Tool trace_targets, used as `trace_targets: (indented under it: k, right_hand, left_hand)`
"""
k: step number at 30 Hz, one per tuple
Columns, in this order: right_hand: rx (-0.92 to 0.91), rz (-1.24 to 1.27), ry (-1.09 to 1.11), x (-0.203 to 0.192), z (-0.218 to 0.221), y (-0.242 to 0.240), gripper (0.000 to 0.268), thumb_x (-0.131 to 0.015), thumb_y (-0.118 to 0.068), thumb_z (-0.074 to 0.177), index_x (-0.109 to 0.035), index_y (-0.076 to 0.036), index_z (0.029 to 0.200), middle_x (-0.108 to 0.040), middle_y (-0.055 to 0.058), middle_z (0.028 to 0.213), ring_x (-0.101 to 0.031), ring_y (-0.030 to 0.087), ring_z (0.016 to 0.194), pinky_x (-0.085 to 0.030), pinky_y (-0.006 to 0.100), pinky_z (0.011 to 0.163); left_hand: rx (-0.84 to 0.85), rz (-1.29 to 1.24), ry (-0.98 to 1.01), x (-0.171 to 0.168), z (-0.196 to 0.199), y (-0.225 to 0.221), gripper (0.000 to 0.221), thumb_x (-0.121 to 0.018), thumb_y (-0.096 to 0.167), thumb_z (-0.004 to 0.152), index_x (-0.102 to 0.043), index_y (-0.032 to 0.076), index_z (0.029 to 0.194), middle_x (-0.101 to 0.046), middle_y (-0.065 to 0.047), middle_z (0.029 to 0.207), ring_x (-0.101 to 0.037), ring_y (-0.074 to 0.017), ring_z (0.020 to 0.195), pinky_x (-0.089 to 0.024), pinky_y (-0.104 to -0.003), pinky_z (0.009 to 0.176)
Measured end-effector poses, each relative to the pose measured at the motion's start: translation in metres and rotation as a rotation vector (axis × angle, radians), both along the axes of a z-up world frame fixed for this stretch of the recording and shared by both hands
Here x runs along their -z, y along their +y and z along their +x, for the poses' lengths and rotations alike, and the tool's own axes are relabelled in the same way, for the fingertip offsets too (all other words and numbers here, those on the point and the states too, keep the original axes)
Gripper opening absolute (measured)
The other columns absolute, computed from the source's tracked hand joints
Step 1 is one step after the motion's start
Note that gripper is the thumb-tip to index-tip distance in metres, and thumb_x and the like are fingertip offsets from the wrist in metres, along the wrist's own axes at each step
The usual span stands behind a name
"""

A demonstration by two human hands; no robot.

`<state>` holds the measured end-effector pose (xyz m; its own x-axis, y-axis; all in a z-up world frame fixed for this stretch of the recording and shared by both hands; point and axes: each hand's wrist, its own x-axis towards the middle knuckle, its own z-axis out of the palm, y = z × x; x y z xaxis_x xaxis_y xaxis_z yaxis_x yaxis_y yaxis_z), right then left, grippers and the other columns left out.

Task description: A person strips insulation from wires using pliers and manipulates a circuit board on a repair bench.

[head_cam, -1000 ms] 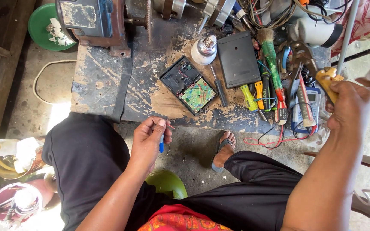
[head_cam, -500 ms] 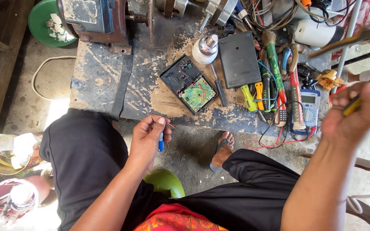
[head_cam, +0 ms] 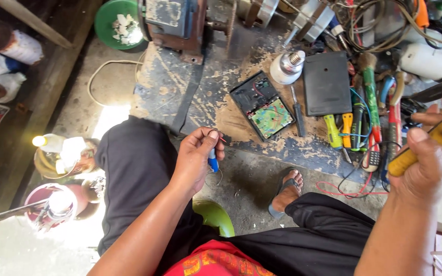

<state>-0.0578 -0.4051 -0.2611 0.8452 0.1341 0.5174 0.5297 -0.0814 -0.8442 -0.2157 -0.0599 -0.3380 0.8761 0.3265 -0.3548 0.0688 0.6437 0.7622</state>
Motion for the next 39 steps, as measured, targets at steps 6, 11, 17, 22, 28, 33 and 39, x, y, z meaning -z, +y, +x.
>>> trace_targets:
  k: [6,11,17,22,28,33,39]
  right_hand:
    - [-0.049,0.129,0.054,0.004,-0.012,0.041,0.042,-0.067,-0.014,0.089,-0.064,-0.01,0.13,-0.047,-0.006,0.166,-0.05,0.008,0.123,-0.04,0.028,0.125]
    - [-0.241,0.209,0.061,0.007,-0.014,0.069,0.037,-0.06,-0.001,0.084,-0.065,-0.01,0.12,-0.043,-0.018,0.152,-0.039,0.008,0.168,-0.023,0.043,0.159]
    - [-0.705,0.404,0.295,-0.002,-0.032,0.112,0.062,-0.06,-0.018,0.087,-0.065,-0.034,0.146,-0.054,-0.011,0.16,-0.036,0.02,0.163,-0.016,0.057,0.142]
    - [-0.694,0.345,0.462,0.007,-0.035,0.128,0.066,-0.074,-0.022,0.075,-0.062,-0.011,0.139,-0.055,0.008,0.151,-0.047,0.028,0.149,-0.024,0.056,0.137]
    - [-0.447,-0.288,0.415,-0.003,-0.062,0.166,0.074,-0.057,0.012,0.067,-0.025,-0.006,0.131,-0.057,0.02,0.13,-0.054,0.018,0.103,-0.047,0.03,0.086]
    - [-0.472,-0.515,0.398,0.013,-0.084,0.188,0.092,-0.073,0.007,0.058,-0.04,0.001,0.143,-0.058,0.029,0.122,-0.057,0.049,0.116,-0.045,0.065,0.096]
    - [-0.324,-0.855,0.311,0.037,-0.098,0.19,0.092,-0.075,-0.009,0.059,-0.054,-0.011,0.149,-0.053,0.018,0.129,-0.06,0.051,0.119,-0.051,0.07,0.094]
  left_hand:
    - [-0.017,-0.051,0.003,-0.007,-0.004,0.017,0.012,-0.064,0.011,0.101,-0.064,0.0,0.097,-0.063,-0.009,0.08,-0.057,-0.0152,0.067,-0.048,-0.027,0.062]
    - [-0.024,0.022,0.017,-0.015,-0.001,0.033,0.01,-0.065,0.009,0.1,-0.063,0.001,0.095,-0.063,-0.01,0.08,-0.057,-0.0157,0.066,-0.047,-0.026,0.061]
    - [-0.026,0.234,0.045,-0.023,0.003,0.048,0.014,-0.066,0.008,0.1,-0.061,0.002,0.089,-0.061,-0.007,0.073,-0.056,-0.012,0.057,-0.046,-0.023,0.052]
    - [-0.089,0.145,0.032,-0.012,0.007,0.048,0.018,-0.065,0.008,0.101,-0.056,0.003,0.086,-0.061,-0.008,0.073,-0.056,-0.013,0.055,-0.047,-0.024,0.051]
    - [-0.185,0.068,-0.019,-0.015,0.01,0.053,0.012,-0.061,0.011,0.103,-0.057,0.003,0.096,-0.066,-0.01,0.08,-0.061,-0.0136,0.062,-0.051,-0.026,0.058]
    - [-0.323,0.124,0.004,-0.015,0.019,0.047,0.021,-0.058,0.015,0.105,-0.053,0.006,0.087,-0.072,-0.017,0.074,-0.071,-0.0182,0.055,-0.062,-0.026,0.05]
    - [-0.385,0.08,-0.032,-0.011,0.02,0.048,0.022,-0.054,0.017,0.106,-0.051,0.007,0.088,-0.075,-0.019,0.081,-0.075,-0.0194,0.061,-0.065,-0.028,0.055]
